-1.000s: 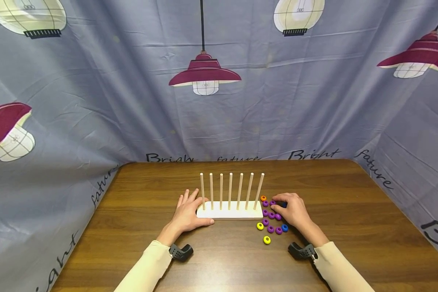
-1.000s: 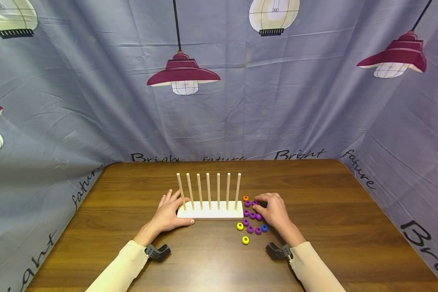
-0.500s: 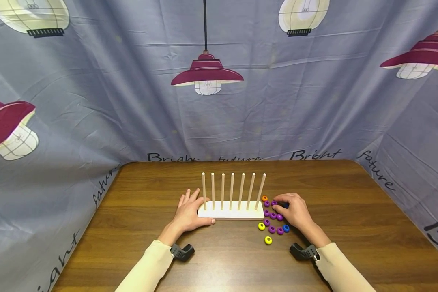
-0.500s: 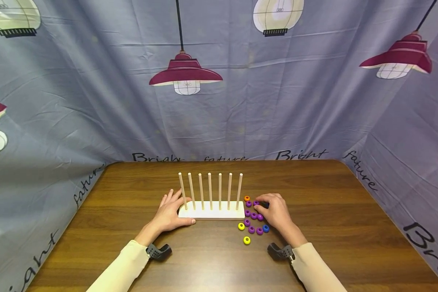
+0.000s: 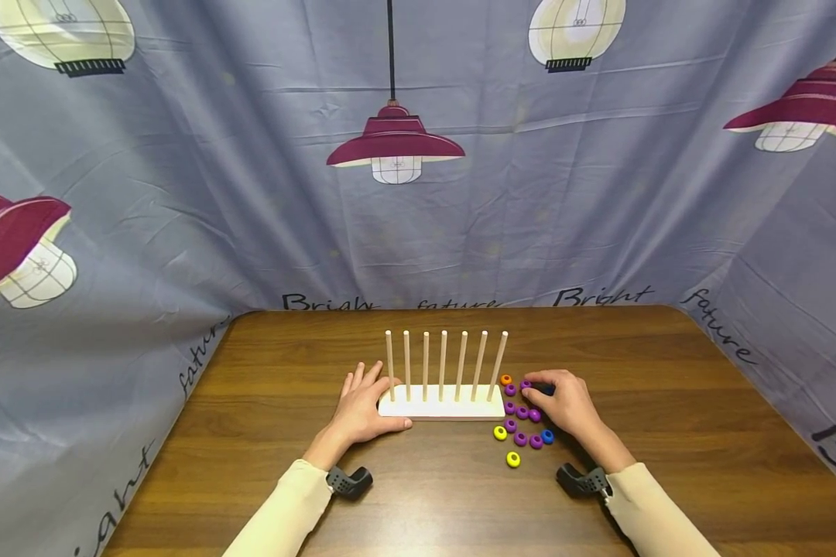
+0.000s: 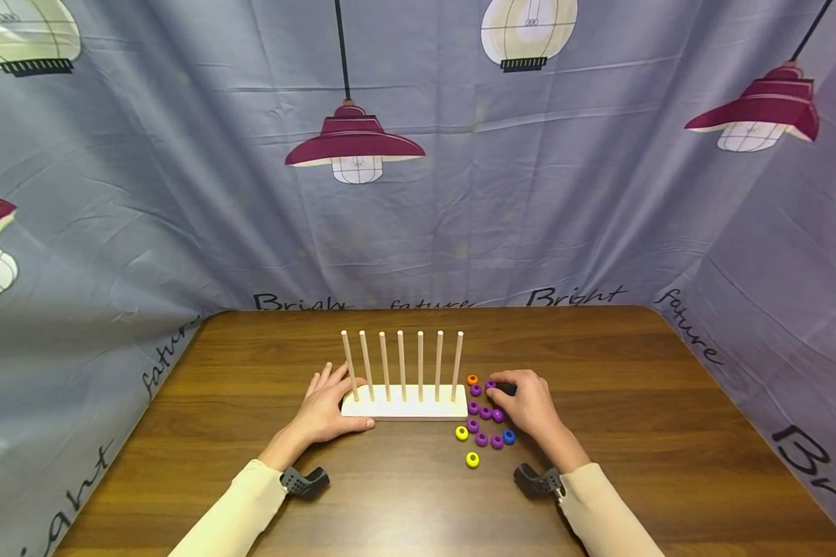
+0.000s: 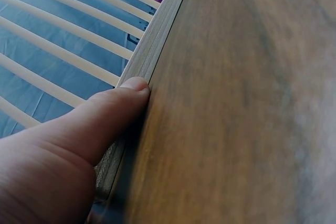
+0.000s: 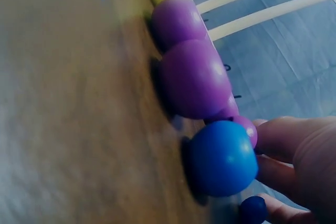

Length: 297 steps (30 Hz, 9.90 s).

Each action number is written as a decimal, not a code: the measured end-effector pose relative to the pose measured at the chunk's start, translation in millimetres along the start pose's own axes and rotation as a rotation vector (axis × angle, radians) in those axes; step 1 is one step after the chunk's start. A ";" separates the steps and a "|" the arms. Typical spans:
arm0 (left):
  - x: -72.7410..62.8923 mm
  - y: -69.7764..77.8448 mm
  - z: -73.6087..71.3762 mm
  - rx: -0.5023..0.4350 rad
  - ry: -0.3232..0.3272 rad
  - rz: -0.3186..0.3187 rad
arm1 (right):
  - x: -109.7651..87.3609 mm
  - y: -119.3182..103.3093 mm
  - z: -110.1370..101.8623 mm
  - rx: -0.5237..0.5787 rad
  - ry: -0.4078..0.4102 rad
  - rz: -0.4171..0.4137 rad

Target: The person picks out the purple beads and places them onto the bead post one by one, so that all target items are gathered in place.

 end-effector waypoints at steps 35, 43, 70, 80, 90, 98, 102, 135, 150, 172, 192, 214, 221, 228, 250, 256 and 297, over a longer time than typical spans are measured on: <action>2.0 1.3 -1.1 0.005 0.015 0.005 | 24.8 -83.4 -68.6 0.114 0.137 -0.186; -0.8 3.4 -1.0 0.021 0.020 0.016 | 27.9 -104.6 -82.7 0.143 0.157 -0.241; -0.5 1.1 1.5 0.010 0.028 0.022 | 22.9 -127.8 -86.9 0.134 0.141 -0.338; 0.0 1.8 -0.7 0.000 0.032 0.020 | 21.9 -126.7 -85.7 0.138 0.139 -0.356; -0.1 0.6 0.5 0.009 0.024 0.022 | 19.3 -118.9 -78.3 0.152 0.110 -0.338; 0.9 -0.4 0.2 0.018 0.030 0.023 | 20.1 -114.5 -72.1 0.156 0.101 -0.326; 1.1 -0.8 0.9 0.026 0.032 0.026 | 19.5 -113.7 -71.2 0.159 0.102 -0.324; 0.8 1.7 -1.6 0.000 0.020 0.012 | 19.8 -112.3 -70.7 0.131 0.115 -0.350; 0.2 1.7 -2.2 0.010 0.032 0.021 | 16.7 -102.2 -72.0 0.099 0.076 -0.303; 0.2 2.2 -1.7 0.007 0.017 0.008 | -2.4 -55.6 -57.6 0.038 0.006 -0.165; 1.2 3.1 -1.4 -0.010 0.017 0.007 | -25.9 -12.4 -32.5 0.016 -0.074 -0.055; -0.2 0.5 -0.2 0.011 0.026 0.013 | -30.7 -3.8 -15.7 0.005 -0.152 -0.059; 0.3 0.3 -1.3 0.003 0.013 0.011 | -29.8 -2.7 -14.1 -0.010 -0.156 -0.083; 2.5 -0.1 -1.8 0.007 -0.011 -0.004 | -28.2 -1.5 -13.2 -0.031 -0.152 -0.105; 1.4 1.0 -0.9 0.007 -0.029 -0.018 | -32.1 0.6 -10.4 -0.056 -0.141 -0.081; 0.0 1.3 -1.3 0.011 -0.028 -0.022 | -31.3 -0.7 -10.7 -0.042 -0.120 -0.103; 3.4 -1.5 -2.6 0.017 -0.025 -0.010 | -25.1 -3.6 -15.6 0.020 0.005 -0.127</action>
Point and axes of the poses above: each hand's wrist, its own x-axis towards the middle knuckle, its own z-axis out of the palm, y = z × x, the point moved 4 cm from there along x, towards the middle knuckle, and after that the axes turned 10 degrees about z, right-handed, at the moved point
